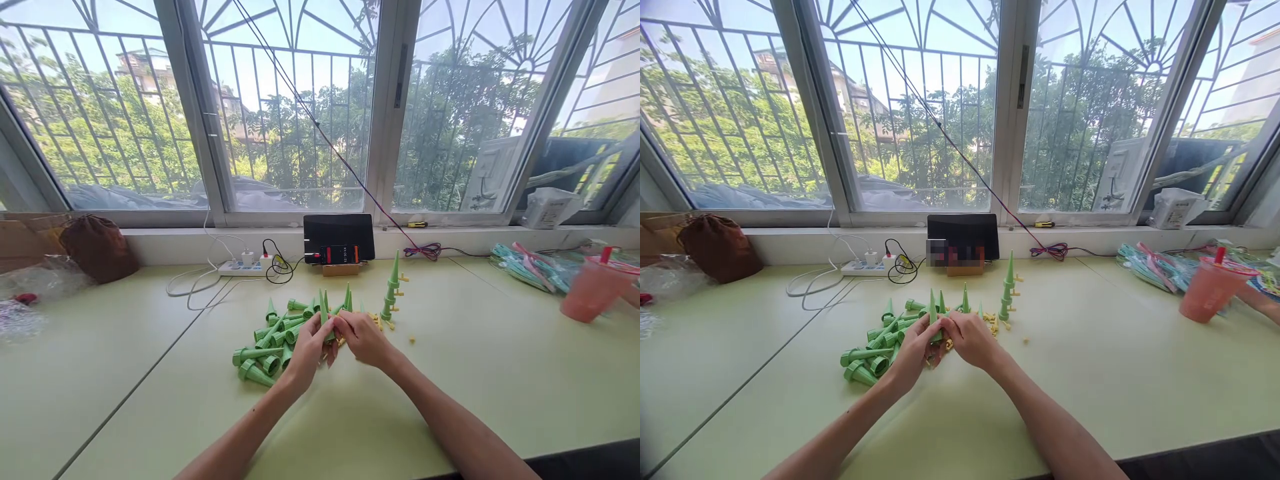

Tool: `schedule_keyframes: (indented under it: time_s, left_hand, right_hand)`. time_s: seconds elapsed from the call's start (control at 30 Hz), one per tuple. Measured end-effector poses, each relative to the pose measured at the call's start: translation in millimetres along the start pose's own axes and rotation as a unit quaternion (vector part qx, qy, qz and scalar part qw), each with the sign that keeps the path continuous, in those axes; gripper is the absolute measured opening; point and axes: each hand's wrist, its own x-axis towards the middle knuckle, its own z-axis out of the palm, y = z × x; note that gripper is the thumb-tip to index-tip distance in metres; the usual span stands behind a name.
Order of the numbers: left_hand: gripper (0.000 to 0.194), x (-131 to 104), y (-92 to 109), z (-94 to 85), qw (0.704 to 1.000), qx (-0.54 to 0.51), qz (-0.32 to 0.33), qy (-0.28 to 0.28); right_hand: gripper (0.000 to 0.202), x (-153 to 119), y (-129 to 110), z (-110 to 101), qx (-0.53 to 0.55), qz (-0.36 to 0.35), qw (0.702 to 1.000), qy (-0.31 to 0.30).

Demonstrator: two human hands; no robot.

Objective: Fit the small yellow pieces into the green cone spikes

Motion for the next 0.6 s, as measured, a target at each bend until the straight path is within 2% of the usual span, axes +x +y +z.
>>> schedule_keyframes:
  time_s: [0.33, 0.6]
  left_hand:
    - [0.031, 0.0, 0.7, 0.1, 1.000, -0.012, -0.015, -0.022]
    - [0.032, 0.0, -1.3, -0.8, 0.999, -0.033, -0.021, -0.024]
  right_hand:
    - [0.052, -0.6, 0.3, 0.6, 0.011, -0.007, 1.000, -0.018]
    - [0.043, -0.1, -4.2, -2.7, 0.007, -0.010, 1.000, -0.018]
